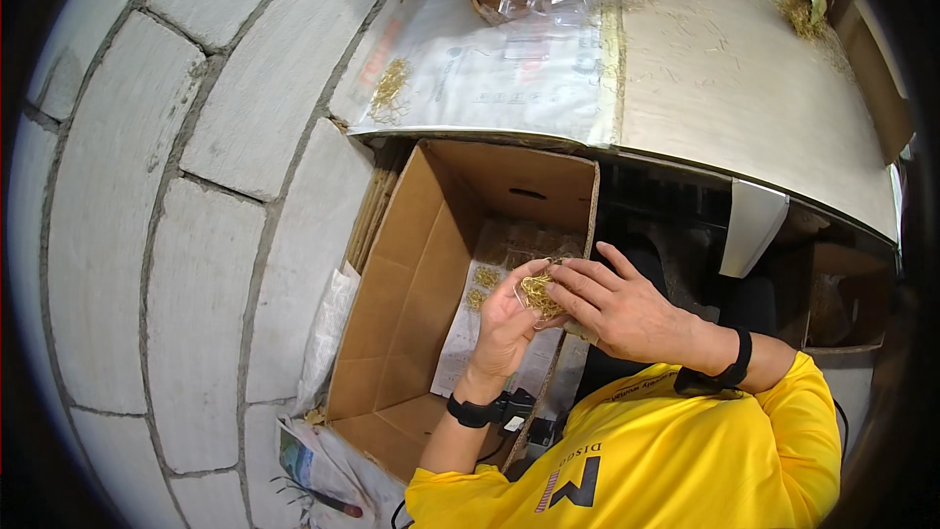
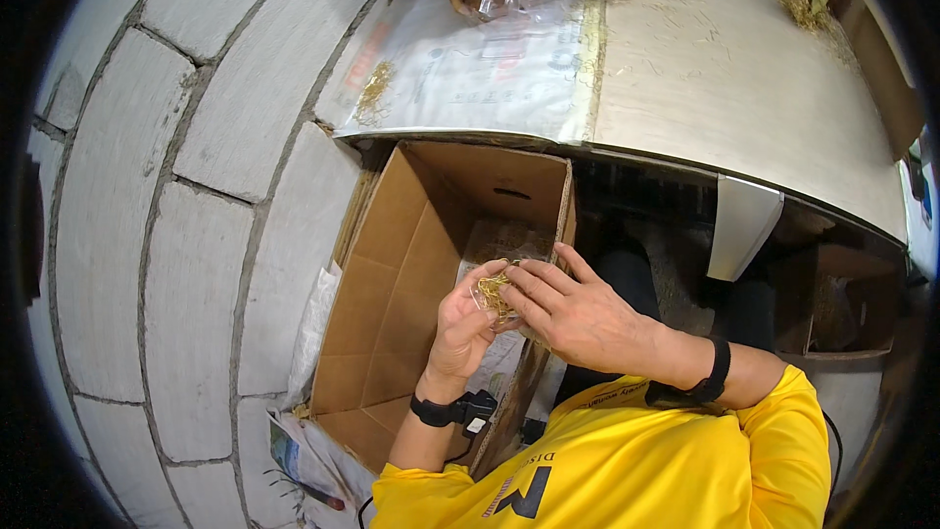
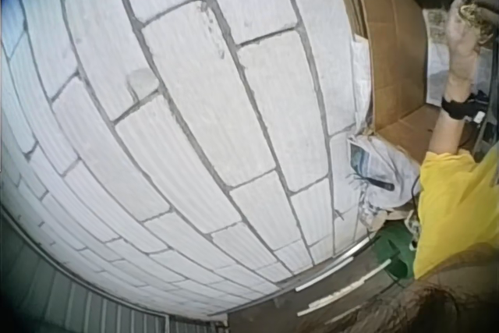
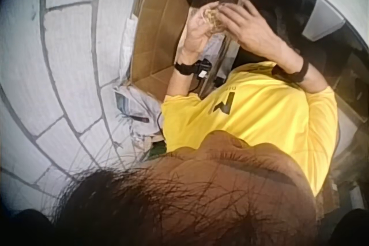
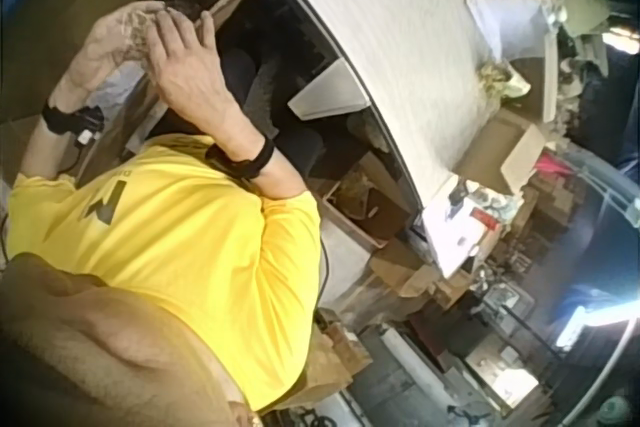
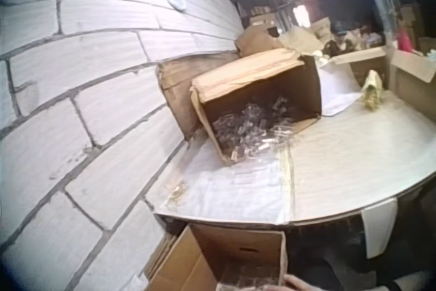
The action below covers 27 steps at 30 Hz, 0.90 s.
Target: Sorting small gold-colored metal pins from a large pile into individual plastic containers and placing them into a cardboard box.
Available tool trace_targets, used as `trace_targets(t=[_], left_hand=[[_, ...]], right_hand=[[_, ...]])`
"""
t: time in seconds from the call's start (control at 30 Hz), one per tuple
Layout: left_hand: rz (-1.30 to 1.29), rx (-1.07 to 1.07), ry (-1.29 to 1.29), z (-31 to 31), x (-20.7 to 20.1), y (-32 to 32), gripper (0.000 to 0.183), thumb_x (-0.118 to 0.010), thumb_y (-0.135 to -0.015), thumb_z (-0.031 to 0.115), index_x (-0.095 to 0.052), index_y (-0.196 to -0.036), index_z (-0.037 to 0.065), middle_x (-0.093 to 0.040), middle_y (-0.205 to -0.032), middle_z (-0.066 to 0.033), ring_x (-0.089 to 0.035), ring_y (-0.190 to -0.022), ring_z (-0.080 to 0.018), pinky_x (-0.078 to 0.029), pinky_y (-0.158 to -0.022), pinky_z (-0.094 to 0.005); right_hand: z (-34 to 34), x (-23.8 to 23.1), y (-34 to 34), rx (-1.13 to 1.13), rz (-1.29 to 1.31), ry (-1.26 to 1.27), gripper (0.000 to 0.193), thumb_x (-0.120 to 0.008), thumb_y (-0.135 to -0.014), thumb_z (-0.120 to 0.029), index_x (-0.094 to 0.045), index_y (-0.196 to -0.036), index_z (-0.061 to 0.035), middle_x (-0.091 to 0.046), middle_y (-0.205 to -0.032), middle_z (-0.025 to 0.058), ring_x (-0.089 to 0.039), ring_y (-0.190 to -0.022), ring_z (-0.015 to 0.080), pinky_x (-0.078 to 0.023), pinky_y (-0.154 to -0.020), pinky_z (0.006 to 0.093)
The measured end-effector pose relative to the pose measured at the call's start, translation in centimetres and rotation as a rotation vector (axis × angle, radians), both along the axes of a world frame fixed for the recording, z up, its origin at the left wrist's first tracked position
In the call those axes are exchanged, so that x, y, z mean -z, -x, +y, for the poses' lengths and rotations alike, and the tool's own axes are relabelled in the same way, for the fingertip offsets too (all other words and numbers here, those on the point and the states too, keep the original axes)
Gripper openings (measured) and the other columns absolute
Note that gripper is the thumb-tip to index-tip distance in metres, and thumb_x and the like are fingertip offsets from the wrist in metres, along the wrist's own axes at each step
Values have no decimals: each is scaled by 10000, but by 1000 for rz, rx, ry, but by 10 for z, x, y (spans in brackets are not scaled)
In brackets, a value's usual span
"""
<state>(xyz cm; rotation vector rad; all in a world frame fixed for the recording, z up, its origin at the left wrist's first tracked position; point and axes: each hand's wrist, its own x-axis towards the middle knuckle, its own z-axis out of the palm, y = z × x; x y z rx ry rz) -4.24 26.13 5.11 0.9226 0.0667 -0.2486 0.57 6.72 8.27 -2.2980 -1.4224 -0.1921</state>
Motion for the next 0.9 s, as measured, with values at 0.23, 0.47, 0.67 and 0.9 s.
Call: trace_targets(t=[0.23, 0.47, 0.67, 0.9], left_hand=[[35, -35, 91, -3, 3, -1, 430, -453, -921, 110, -359, -1319, -19, -541, -1194, -134, -589, -1067, -208, -547, -852, -369], [82, -184, 2, -9, 13, -5, 323, -423, -986, 217, -487, -1207, -9, -598, -1082, -109, -640, -917, -169, -576, -739, -310], [114, -135, -85, -9, 11, -6, 321, -427, -983, 217, -497, -1196, -12, -622, -1010, -98, -662, -835, -170, -593, -629, -311], [120, -76, -150, -13, 7, -9, 332, -435, -975, 214, -493, -1185, -36, -610, -1023, -117, -655, -851, -199, -597, -603, -340]], right_hand=[[1, -4, -1, -40, 2, -38, 485, -607, -829, -204, -498, -1254, 3, -500, -1280, 162, -454, -1220, 297, -294, -1049, 523], [8, 9, 0, 9, 12, -15, 507, -621, -798, -194, -497, -1245, 11, -505, -1251, 148, -455, -1173, 300, -320, -1022, 505], [9, 2, -17, 61, 87, -202, 400, -648, -738, -113, -573, -1117, -11, -558, -1138, 103, -493, -1080, 274, -384, -951, 423], [24, 2, -42, 69, 46, -175, 226, -632, -632, -34, -607, -856, -15, -591, -1024, 94, -516, -996, 254, -408, -862, 345]])
